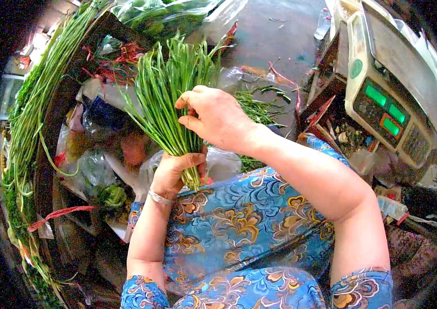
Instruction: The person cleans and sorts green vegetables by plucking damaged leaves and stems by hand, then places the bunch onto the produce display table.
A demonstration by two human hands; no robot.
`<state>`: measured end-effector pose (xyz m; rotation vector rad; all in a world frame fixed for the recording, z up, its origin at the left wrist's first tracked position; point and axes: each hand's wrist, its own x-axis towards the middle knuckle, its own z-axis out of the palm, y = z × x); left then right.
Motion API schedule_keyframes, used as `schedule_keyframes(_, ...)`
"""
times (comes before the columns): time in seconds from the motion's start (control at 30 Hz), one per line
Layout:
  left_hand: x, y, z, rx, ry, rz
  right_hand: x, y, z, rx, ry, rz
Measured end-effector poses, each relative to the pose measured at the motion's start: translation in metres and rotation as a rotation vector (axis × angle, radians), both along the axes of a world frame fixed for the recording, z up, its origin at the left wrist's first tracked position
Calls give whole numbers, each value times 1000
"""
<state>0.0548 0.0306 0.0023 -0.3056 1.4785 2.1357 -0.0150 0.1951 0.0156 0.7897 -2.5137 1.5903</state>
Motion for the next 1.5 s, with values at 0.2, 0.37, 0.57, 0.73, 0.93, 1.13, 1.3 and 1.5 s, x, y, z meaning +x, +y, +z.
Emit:
schedule_keyframes(0.2, 1, -5, -10, -24, 48, -38, -3, 0, 0, 73, -38, 9)
schedule_keyframes(0.37, 3, -6, -10, -128, 115, -57, -5, -1, -5, 109, -35, 16)
schedule_keyframes(0.57, 3, -4, -16, -243, 188, -35, -4, -4, -7, 203, 28, 18)
schedule_keyframes(0.73, 0, -7, -6, -126, 31, -38, -18, 5, 1, 41, 36, -59)
schedule_keyframes(0.93, -1, -5, -11, -191, -8, -39, -9, -2, 11, -196, -97, 119)
schedule_keyframes(1.13, -4, 2, -10, -313, 14, -96, 5, -19, -1, 84, 145, 151)
schedule_keyframes(1.3, -3, 1, -30, -443, 273, -102, 8, -21, -6, 331, 299, 176)
schedule_keyframes(1.5, -2, -5, -19, -336, 74, -67, -2, -14, -2, 238, 402, 92)
